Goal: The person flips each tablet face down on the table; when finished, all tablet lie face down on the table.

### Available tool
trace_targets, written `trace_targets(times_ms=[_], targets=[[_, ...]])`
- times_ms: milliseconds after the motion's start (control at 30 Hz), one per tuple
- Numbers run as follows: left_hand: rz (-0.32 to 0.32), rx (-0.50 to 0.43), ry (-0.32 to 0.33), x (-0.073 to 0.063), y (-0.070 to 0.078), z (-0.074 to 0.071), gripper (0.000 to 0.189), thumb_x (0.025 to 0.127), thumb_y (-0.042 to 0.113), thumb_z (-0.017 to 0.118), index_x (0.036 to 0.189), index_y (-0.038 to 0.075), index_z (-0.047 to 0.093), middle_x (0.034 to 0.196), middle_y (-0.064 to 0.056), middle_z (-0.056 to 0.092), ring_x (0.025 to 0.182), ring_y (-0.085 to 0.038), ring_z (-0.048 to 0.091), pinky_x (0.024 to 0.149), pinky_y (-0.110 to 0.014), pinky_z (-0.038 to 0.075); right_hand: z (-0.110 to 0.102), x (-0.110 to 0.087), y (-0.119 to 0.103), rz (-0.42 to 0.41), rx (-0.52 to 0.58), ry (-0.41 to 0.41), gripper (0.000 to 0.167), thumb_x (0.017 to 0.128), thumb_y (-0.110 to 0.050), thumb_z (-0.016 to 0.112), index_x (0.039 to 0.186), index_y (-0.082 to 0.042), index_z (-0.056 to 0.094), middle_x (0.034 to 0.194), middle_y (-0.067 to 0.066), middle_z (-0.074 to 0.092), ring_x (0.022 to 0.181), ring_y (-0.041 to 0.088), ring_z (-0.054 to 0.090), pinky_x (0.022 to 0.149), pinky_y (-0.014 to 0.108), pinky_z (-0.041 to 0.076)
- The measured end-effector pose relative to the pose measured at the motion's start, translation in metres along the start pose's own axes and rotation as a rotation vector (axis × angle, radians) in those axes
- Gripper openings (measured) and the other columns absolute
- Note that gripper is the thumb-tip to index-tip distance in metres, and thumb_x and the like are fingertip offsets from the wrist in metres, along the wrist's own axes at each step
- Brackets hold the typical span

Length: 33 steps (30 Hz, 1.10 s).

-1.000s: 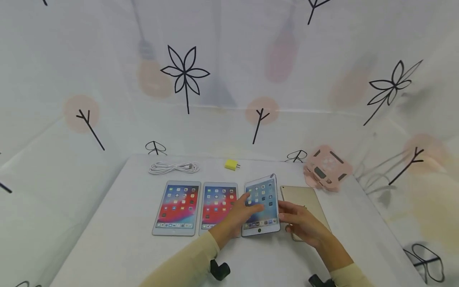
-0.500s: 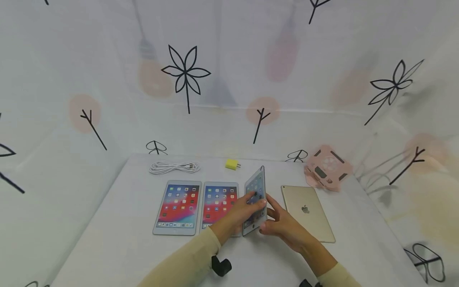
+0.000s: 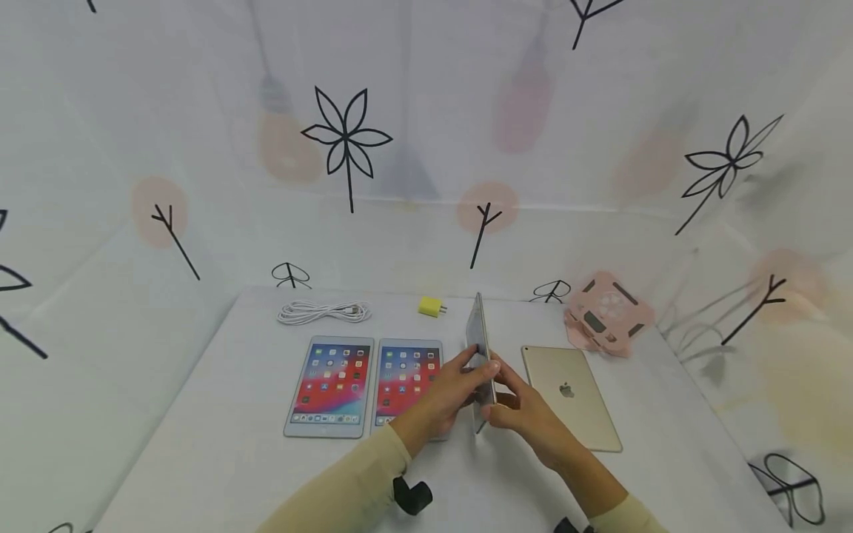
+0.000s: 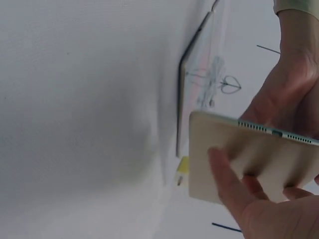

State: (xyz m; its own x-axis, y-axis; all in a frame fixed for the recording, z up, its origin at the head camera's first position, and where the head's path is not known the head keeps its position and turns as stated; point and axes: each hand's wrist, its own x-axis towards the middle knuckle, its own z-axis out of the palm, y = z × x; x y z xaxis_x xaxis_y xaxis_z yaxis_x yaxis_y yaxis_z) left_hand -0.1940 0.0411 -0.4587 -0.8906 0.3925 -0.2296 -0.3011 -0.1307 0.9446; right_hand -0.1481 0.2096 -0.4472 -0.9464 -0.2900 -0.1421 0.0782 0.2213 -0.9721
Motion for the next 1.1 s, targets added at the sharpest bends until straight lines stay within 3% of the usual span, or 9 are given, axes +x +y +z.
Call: trace_targets(times_ms=[167,300,433,500,600,733,833,933,1100], targets=[[0.065,-0.136,-0.056,-0.002,0.0,0.0,0.075,0.099,0.033,0.065,0.161,0.009,0.029,0.136,-0.016,0.062,0.121,-0.031,0.062,0.108,-0.051,0.047,0.001,-0.003,0.002,-0.08,-0.212,0.044,0.078,0.092,-0.033,0.075,0.159,-0.031,0.035,0.159,0.01,0.035,0.144,0.051,0.035,0.102,0.067,0.046],[0.137,-0.24,-0.095,-0.003,0.0,-0.002,0.067,0.102,0.024,0.058,0.161,0.011,0.029,0.146,-0.024,0.051,0.124,-0.033,0.059,0.107,-0.056,0.046,-0.006,-0.004,0.009,-0.17,-0.31,0.079,0.073,0.091,-0.031,0.078,0.155,-0.029,0.044,0.157,0.008,0.039,0.143,0.045,0.038,0.1,0.068,0.046],[0.146,-0.314,-0.108,-0.006,-0.004,-0.007,0.063,0.104,0.02,0.055,0.162,0.017,0.028,0.156,-0.023,0.041,0.132,-0.039,0.054,0.106,-0.057,0.046,-0.017,-0.005,0.022,-0.233,-0.325,0.082,0.074,0.089,-0.021,0.079,0.154,-0.015,0.045,0.158,0.016,0.037,0.142,0.047,0.038,0.097,0.059,0.053],[0.133,-0.337,-0.098,-0.008,-0.007,-0.01,0.062,0.104,0.02,0.055,0.161,0.018,0.03,0.155,-0.021,0.043,0.132,-0.039,0.054,0.104,-0.054,0.049,-0.022,-0.005,0.029,-0.202,-0.323,0.09,0.078,0.089,-0.021,0.079,0.156,-0.011,0.04,0.161,0.02,0.032,0.142,0.049,0.038,0.097,0.055,0.054],[0.119,-0.364,-0.084,-0.009,-0.01,-0.013,0.06,0.104,0.019,0.057,0.159,0.019,0.033,0.151,-0.019,0.049,0.13,-0.038,0.058,0.1,-0.049,0.053,-0.031,-0.008,0.036,-0.094,-0.268,0.11,0.088,0.087,-0.021,0.081,0.159,-0.006,0.031,0.162,0.026,0.029,0.138,0.05,0.044,0.095,0.051,0.055],[0.115,-0.397,-0.057,-0.008,-0.014,-0.015,0.055,0.103,0.016,0.057,0.154,0.018,0.037,0.145,-0.018,0.056,0.124,-0.035,0.063,0.097,-0.049,0.055,-0.043,-0.011,0.038,0.028,-0.149,0.08,0.097,0.086,-0.017,0.081,0.16,0.003,0.02,0.147,0.033,0.045,0.116,0.041,0.062,0.087,0.04,0.059],[0.102,-0.399,-0.042,-0.008,-0.017,-0.016,0.05,0.102,0.013,0.056,0.149,0.017,0.039,0.141,-0.018,0.06,0.12,-0.032,0.066,0.095,-0.05,0.056,-0.05,-0.012,0.04,0.058,-0.089,0.014,0.097,0.087,-0.011,0.079,0.158,0.008,0.016,0.129,0.03,0.048,0.1,0.028,0.06,0.076,0.032,0.058],[0.086,-0.36,-0.024,-0.008,-0.017,-0.019,0.047,0.102,0.01,0.056,0.146,0.014,0.042,0.137,-0.017,0.062,0.114,-0.03,0.068,0.094,-0.047,0.057,-0.055,-0.013,0.042,0.07,-0.084,-0.034,0.096,0.088,-0.008,0.078,0.159,0.008,0.015,0.123,0.025,0.041,0.092,0.024,0.054,0.069,0.031,0.057],[0.048,-0.223,-0.004,-0.008,-0.015,-0.025,0.046,0.1,0.007,0.056,0.145,0.0,0.047,0.132,-0.017,0.061,0.114,-0.026,0.065,0.098,-0.044,0.056,-0.06,-0.013,0.047,0.072,-0.156,-0.022,0.096,0.085,-0.008,0.08,0.158,0.007,0.019,0.119,0.022,0.044,0.086,0.021,0.052,0.066,0.027,0.055]])
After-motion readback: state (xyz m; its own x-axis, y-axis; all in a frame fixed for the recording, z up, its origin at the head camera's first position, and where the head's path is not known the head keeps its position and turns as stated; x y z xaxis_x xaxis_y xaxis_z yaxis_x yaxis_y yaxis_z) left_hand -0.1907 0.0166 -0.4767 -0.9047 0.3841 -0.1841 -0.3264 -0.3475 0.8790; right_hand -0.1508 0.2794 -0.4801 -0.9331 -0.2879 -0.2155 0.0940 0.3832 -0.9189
